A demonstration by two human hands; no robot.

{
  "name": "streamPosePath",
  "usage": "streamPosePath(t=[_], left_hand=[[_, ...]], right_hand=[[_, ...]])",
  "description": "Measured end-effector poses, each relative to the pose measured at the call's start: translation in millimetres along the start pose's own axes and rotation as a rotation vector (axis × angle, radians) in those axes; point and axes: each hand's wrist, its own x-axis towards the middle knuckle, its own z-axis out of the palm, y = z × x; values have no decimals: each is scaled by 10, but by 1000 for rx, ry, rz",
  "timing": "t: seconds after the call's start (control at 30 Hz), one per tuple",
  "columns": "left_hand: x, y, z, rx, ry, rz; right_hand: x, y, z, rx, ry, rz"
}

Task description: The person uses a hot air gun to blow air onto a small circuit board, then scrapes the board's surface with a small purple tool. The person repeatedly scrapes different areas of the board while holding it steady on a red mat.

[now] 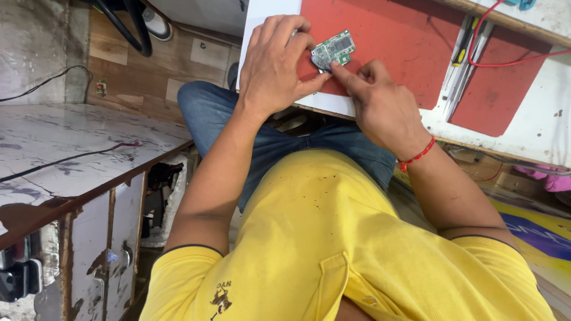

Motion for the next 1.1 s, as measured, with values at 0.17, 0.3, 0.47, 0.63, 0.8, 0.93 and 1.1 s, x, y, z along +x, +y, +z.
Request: streamPosePath(t=[0.17,0.3,0.47,0.63,0.8,0.93,1.1], left_hand=[[-18,-1,-8,-46,-10,-10],[-19,-15,-15,-32,0,20],[-43,-9,-9,-39,11,4],[-46,-17,-10,-46,-4,14],[-39,-15,-24,-29,13,18],[-53,-6,-27,-56,11,-3],[-53,-33,-15,-39,2,10]], right_hand=[[10,9,-33,-66,81,82],[-5,-29,5,-54,-33,35],[19,-20,36,-40,27,96],[0,-3,22,-87,98,90],[16,-55,4,9,-5,10],[27,-41,3,-101,90,106],[4,25,31,-54,76,19]])
